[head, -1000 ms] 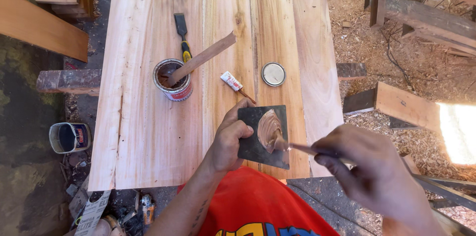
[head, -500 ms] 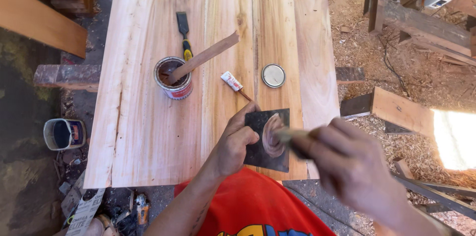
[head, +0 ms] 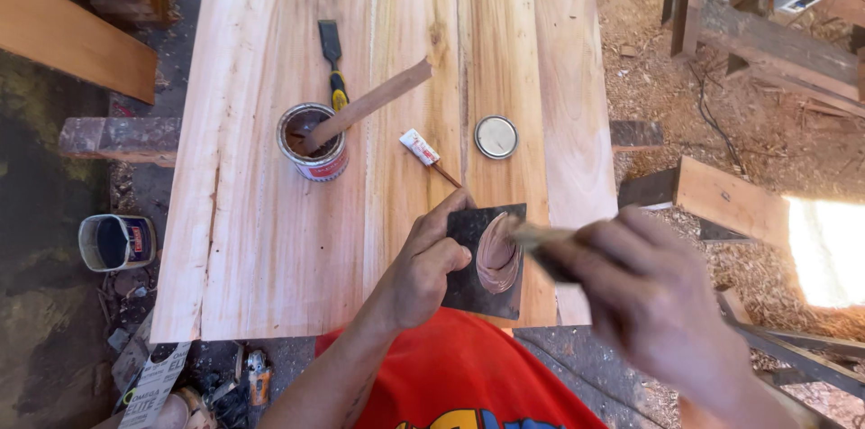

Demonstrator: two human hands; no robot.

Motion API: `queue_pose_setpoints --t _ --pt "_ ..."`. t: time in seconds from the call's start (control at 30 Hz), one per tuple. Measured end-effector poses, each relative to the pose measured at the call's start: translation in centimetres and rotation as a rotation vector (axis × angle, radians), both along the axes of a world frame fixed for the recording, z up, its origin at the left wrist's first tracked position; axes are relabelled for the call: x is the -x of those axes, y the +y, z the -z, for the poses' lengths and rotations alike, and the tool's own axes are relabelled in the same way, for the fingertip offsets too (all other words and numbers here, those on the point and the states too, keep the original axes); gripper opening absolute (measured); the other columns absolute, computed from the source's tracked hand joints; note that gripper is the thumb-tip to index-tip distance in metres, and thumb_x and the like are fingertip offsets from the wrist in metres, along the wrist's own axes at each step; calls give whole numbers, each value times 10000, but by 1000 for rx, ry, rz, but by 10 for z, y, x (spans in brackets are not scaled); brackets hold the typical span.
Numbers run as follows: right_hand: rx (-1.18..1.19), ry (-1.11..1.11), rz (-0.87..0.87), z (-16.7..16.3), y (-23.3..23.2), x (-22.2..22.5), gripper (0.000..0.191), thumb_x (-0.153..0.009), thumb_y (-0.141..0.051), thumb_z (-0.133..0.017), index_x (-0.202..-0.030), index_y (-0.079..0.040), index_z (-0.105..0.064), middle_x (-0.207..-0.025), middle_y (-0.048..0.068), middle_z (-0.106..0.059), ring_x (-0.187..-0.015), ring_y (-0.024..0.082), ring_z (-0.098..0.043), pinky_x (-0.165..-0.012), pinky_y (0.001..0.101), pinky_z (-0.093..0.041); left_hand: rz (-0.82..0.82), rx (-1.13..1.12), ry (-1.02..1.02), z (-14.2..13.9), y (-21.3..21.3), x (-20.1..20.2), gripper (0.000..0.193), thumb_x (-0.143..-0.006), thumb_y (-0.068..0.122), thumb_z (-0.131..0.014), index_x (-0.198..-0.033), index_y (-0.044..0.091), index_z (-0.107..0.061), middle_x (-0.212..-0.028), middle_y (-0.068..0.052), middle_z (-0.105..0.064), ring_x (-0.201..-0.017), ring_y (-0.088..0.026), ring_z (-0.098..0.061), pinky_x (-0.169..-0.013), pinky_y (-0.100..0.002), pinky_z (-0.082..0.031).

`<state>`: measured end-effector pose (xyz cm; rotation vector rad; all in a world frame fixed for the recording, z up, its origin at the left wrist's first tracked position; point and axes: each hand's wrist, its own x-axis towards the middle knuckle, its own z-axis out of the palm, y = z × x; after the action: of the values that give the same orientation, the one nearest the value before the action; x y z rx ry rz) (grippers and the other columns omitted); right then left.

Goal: The person uses a chisel to widen a crack in a wooden board, then mixes wood filler with a stick and applies it into the crack using a putty knife. The person smooths the filler along the crack and continues applying and smoothing the filler along the board's edge.

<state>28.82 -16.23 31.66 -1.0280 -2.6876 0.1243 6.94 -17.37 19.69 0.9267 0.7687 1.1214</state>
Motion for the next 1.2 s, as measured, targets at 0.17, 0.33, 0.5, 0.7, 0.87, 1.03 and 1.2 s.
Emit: queue_pose_setpoints --t 0.17,0.33,0.5,0.7,0.87,1.03,1.2 --pt "66 2 -25 9 -1 -8 171 -903 -99 -743 -1062 -128 -797 -826 5 -678 -716 116 -568 -536 336 -454 -36 -36 -24 -3 2 2 218 -740 66 -459 -944 -2 -497 -774 -35 -513 -750 -105 -456 -690 -268 -428" --pt "88 83 -115 -1 2 -1 275 -777 -67 -701 -1044 -43 -765 -846 52 -673 -733 160 -573 -563 355 -492 4 4 -47 -4 3 4 262 -745 58 -448 -985 -18 -521 -786 -41 -545 -738 -103 -462 -670 -259 -423" --pt "57 50 -3 -11 2 11 298 -705 8 -670 -980 -24 -780 -785 67 -662 -684 212 -552 -545 395 -484 24 35 -109 -3 2 4 314 -737 50 -437 -1033 -15 -521 -853 -28 -589 -809 -92 -517 -771 -239 -472" --pt "90 75 -28 8 5 -4 306 -815 5 -708 -1085 -98 -809 -800 19 -663 -695 156 -545 -536 341 -437 -3 74 -55 5 3 2 365 -750 45 -440 -1096 -27 -533 -900 -41 -594 -830 -88 -520 -783 -228 -465" --pt "178 151 -127 4 -9 -17 449 -615 -27 -687 -1058 -15 -761 -830 59 -648 -725 194 -577 -614 334 -488 53 87 -247 18 3 -1 372 -742 71 -434 -1080 -51 -529 -946 -101 -627 -861 -132 -592 -807 -270 -512" --pt "96 586 155 31 -23 -34 324 -773 13 -719 -1087 -66 -726 -853 50 -644 -725 144 -616 -611 260 -480 13 243 -728 31 11 1 361 -807 93 -475 -1131 -54 -537 -1067 -175 -650 -991 -243 -646 -946 -390 -543" --pt "-257 525 145 96 -37 -21 383 -814 70 -728 -1176 -54 -697 -990 88 -591 -875 240 -599 -709 348 -486 -92 501 -906 34 11 -17 466 -777 100 -478 -1217 -24 -568 -1145 -173 -688 -1071 -293 -674 -1007 -435 -536"
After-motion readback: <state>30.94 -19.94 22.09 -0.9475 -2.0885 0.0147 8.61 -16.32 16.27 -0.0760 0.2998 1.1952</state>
